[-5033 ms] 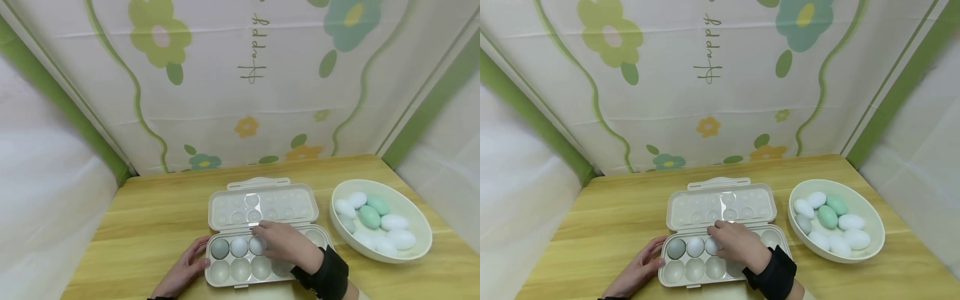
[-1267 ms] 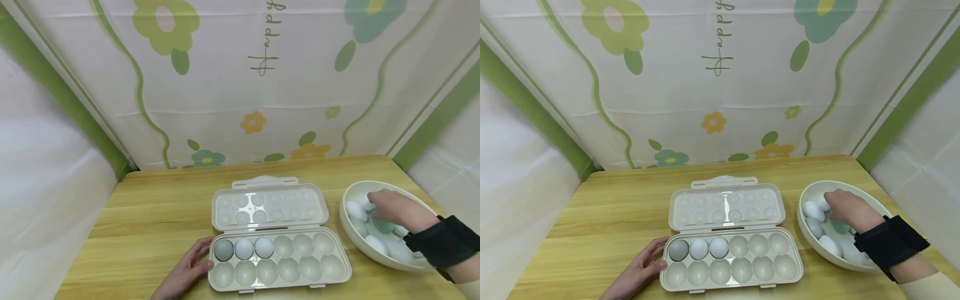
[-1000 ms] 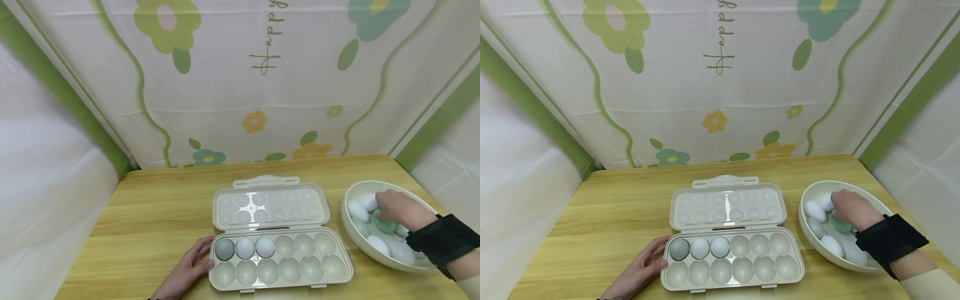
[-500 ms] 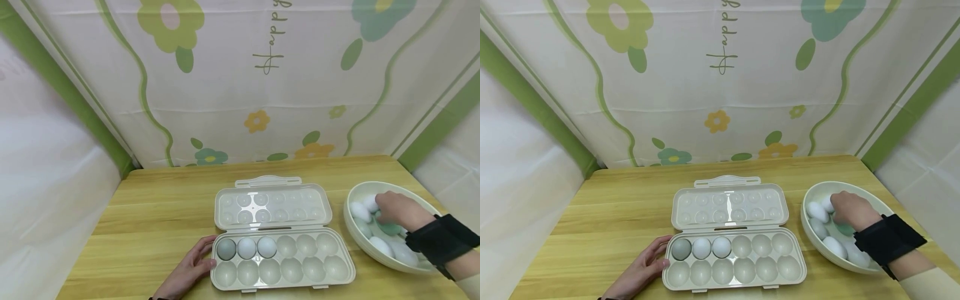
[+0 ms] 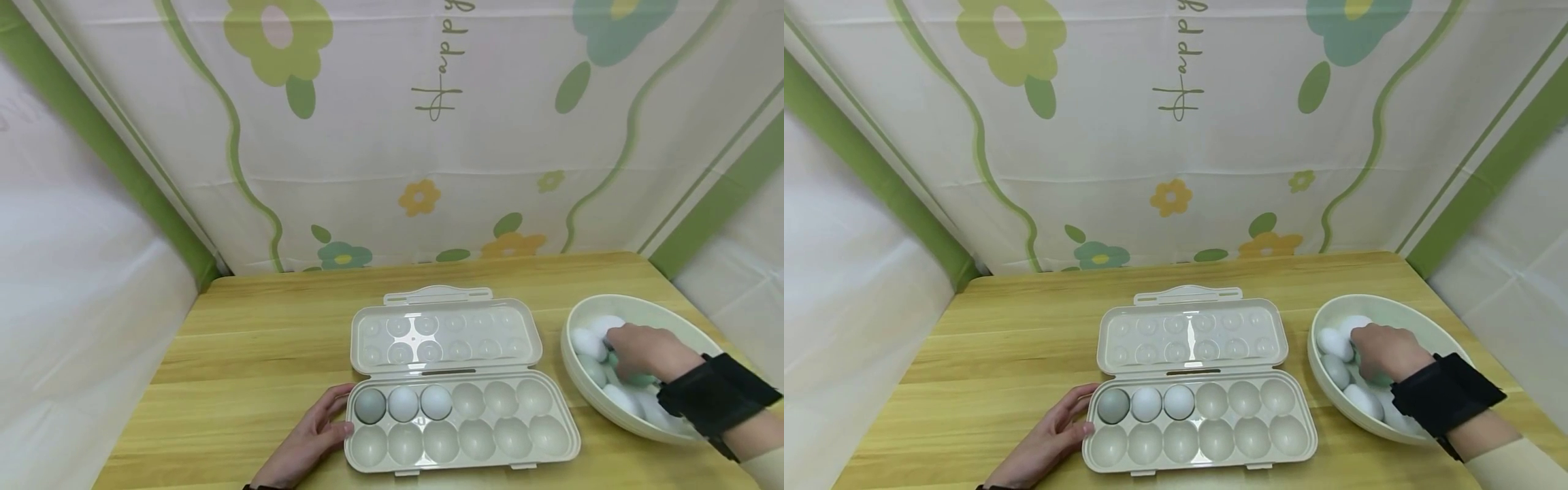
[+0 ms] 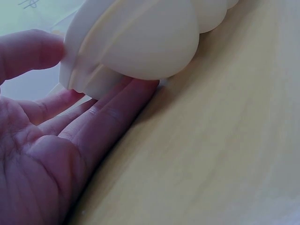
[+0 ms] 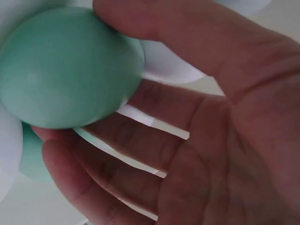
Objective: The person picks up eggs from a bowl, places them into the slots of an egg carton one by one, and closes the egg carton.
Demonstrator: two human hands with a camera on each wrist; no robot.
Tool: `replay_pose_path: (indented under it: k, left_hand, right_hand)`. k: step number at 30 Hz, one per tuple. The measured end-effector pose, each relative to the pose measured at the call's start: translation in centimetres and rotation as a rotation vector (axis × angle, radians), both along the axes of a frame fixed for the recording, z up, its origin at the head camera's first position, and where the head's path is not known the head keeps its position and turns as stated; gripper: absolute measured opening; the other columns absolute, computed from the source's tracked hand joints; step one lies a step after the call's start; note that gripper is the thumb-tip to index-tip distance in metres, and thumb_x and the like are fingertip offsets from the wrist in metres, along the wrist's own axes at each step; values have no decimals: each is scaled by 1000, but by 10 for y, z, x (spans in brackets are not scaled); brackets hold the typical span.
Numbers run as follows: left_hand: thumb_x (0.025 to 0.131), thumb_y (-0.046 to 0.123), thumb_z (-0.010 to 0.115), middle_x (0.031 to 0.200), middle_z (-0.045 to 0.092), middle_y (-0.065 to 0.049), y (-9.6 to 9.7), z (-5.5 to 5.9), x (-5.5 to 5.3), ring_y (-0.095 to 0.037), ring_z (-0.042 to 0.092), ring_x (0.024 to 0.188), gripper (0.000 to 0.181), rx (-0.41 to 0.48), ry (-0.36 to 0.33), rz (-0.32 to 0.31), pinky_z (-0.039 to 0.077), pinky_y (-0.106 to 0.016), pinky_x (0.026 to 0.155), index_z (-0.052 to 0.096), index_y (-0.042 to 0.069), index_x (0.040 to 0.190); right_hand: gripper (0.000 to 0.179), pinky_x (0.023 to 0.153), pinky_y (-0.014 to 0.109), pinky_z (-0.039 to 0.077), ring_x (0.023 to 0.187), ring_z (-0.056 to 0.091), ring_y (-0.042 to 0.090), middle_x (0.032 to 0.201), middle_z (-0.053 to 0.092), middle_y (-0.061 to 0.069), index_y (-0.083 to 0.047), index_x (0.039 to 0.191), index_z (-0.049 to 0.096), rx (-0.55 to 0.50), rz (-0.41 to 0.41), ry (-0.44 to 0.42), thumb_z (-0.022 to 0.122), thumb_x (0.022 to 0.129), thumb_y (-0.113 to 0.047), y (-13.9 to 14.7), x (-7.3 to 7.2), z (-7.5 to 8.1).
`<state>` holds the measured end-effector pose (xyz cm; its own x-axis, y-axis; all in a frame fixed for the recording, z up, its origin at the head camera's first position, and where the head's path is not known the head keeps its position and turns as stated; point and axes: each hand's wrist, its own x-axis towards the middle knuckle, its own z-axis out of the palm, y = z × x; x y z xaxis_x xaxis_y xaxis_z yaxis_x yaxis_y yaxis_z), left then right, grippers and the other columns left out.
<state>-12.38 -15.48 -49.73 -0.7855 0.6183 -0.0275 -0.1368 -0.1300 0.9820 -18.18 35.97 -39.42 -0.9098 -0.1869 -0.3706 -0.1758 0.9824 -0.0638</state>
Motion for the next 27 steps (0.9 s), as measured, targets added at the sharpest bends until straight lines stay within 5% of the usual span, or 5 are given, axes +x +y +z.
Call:
replay_pose_path:
  k: [11, 27]
  left_hand:
    - [94, 4, 46, 146, 18, -31, 1, 4, 2, -21, 51, 114, 52, -55, -23, 24, 50, -34, 88, 22, 5, 141]
    - [95, 3, 45, 145, 16, -35, 2, 6, 3, -23, 52, 113, 52, -46, -6, 19, 50, -32, 87, 20, 2, 141]
  right_hand:
    - [22, 50, 33, 33, 61, 41, 19, 72, 50, 1, -12, 81, 55, -1, 85, 81, 70, 65, -9, -1, 11, 4]
    - [31, 48, 32, 37, 61, 44, 17, 73, 51, -2, -11, 89, 55, 30, 149, 194, 76, 67, -16, -28, 26, 33]
